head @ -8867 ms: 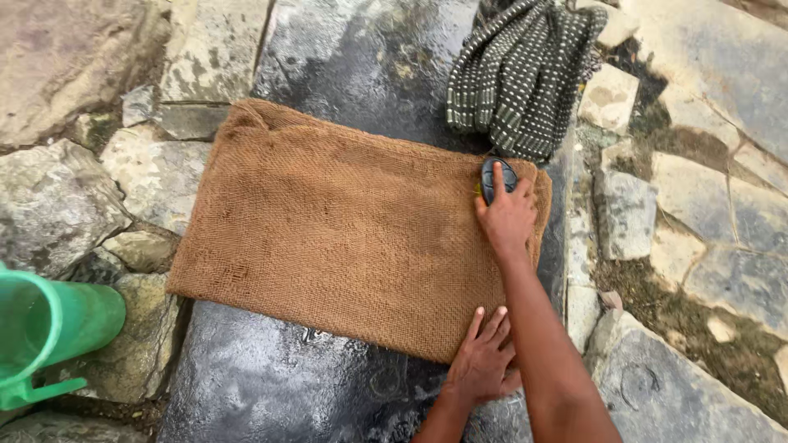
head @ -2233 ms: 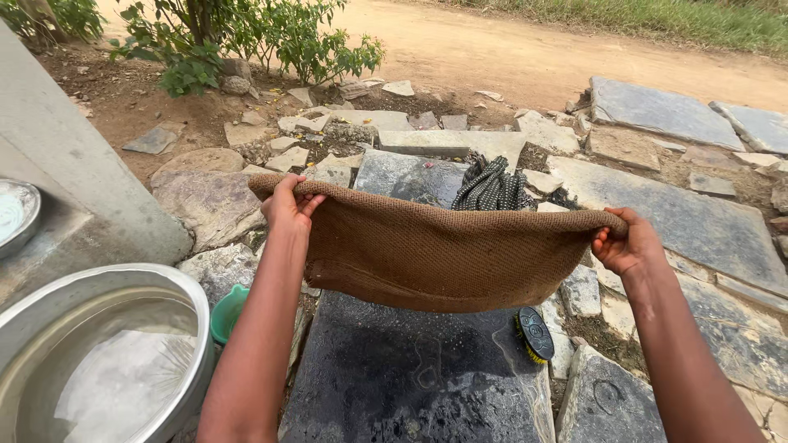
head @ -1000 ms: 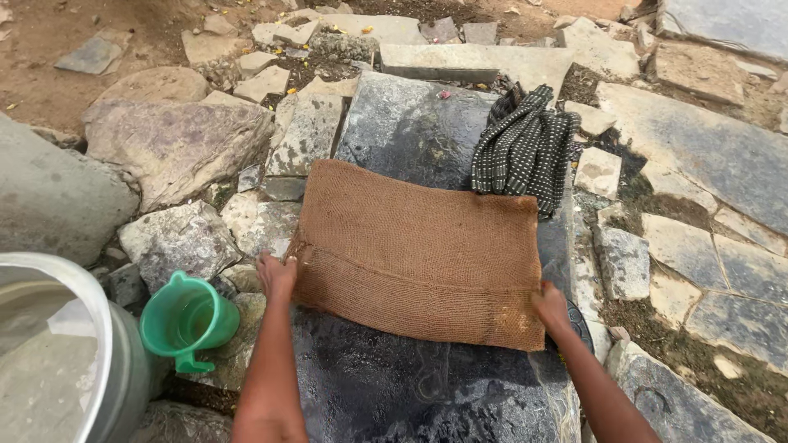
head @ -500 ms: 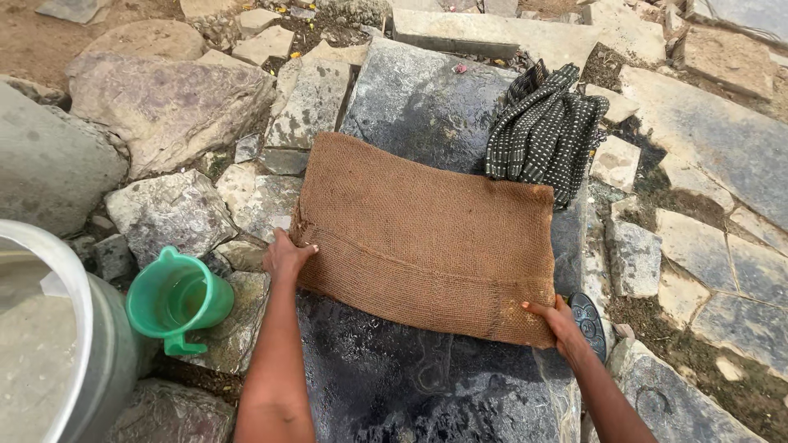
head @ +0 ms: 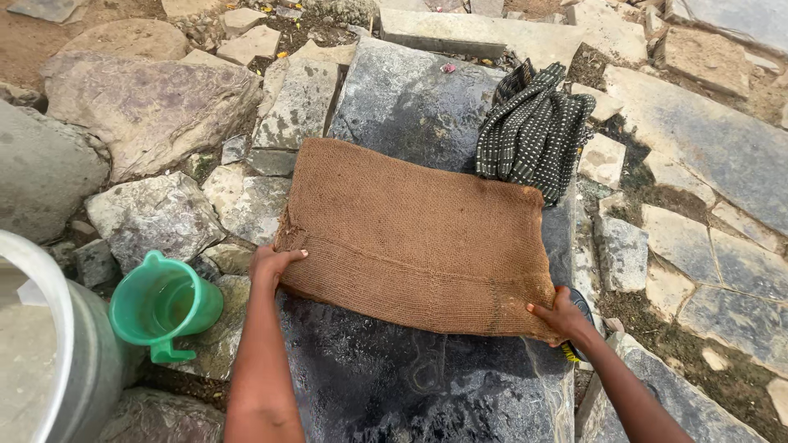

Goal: The person scrubs a burlap sack on a stone surface using a brush, pours water from a green cup over their hands and the sack, and then continues scrubbing before folding the sack.

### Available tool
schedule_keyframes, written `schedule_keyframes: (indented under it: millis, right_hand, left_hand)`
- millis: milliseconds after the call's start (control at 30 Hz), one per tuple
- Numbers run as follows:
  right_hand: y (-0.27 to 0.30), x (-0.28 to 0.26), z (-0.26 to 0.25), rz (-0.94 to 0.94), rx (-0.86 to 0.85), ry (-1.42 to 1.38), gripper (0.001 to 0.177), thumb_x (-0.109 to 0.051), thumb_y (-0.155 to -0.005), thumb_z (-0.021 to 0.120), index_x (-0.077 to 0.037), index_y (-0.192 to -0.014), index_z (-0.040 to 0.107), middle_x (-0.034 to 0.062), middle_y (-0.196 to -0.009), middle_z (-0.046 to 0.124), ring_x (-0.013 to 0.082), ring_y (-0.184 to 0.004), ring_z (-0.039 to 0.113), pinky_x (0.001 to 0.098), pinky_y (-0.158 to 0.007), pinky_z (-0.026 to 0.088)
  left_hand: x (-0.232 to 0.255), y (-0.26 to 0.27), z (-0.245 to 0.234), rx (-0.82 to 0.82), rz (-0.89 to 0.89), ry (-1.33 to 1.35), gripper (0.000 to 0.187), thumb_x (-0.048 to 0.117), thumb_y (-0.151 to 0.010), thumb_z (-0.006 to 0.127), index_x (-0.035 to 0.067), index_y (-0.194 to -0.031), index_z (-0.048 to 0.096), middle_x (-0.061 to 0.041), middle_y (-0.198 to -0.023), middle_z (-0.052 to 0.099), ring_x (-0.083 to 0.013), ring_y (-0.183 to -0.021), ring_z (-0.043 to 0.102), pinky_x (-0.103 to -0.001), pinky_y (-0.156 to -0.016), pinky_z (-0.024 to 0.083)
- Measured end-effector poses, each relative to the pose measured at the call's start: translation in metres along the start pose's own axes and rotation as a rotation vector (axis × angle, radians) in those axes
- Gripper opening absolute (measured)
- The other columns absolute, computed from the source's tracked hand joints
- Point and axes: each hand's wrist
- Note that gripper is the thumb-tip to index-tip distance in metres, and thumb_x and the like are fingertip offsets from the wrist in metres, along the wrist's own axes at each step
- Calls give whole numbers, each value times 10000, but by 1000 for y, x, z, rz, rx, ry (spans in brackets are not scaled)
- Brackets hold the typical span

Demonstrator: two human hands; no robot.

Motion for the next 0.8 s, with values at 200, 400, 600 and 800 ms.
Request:
schedule_keyframes:
  millis: [200, 400, 600, 800]
  right_hand:
    - [7, 14, 37, -219, 367, 666, 946, -402, -861, 694, -76, -1567, 155, 314, -1341, 478, 472, -1137, 576, 524, -961, 550]
    - [-6, 5, 35, -529, 484, 543, 776, -384, -831, 711, -101, -1494, 423, 307, -1458, 377, 483, -1297, 459, 529, -1064, 471]
    - [-13, -11, 45, -577, 383, 534, 770, -397, -833, 723, -68, -1476, 456, 319, -1491, 337, 488, -1356, 399, 535, -1123, 417]
    - [-1, -27, 28, -497, 334, 479, 729, -405, -840, 717, -76, -1459, 517, 339, -1505, 347, 481, -1377, 417, 529, -1142, 426]
  left_hand:
    - [7, 70, -4, 175, 192, -580, 631, 204, -819, 786, -28, -1369, 581, -255, -1270, 673, -397, -1192, 654, -540, -985, 540]
    - [17, 163, -45, 607, 722, -851, 813, 162, -861, 733, -15, -1540, 324, -296, -1605, 269, -402, -1503, 269, -528, -1251, 208]
    - [12, 191, -118, 539, 461, -841, 1029, 204, -837, 750, -129, -1551, 88, -354, -1621, 44, -443, -1541, 63, -501, -1261, 92]
    - [-21, 167, -117, 513, 285, -837, 1011, 228, -865, 734, -110, -1565, 87, -322, -1640, 99, -405, -1545, 120, -475, -1267, 118]
Point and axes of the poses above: each hand's wrist, its own y-axis away from the middle knuckle, its own z-axis out of the palm, x = y × z
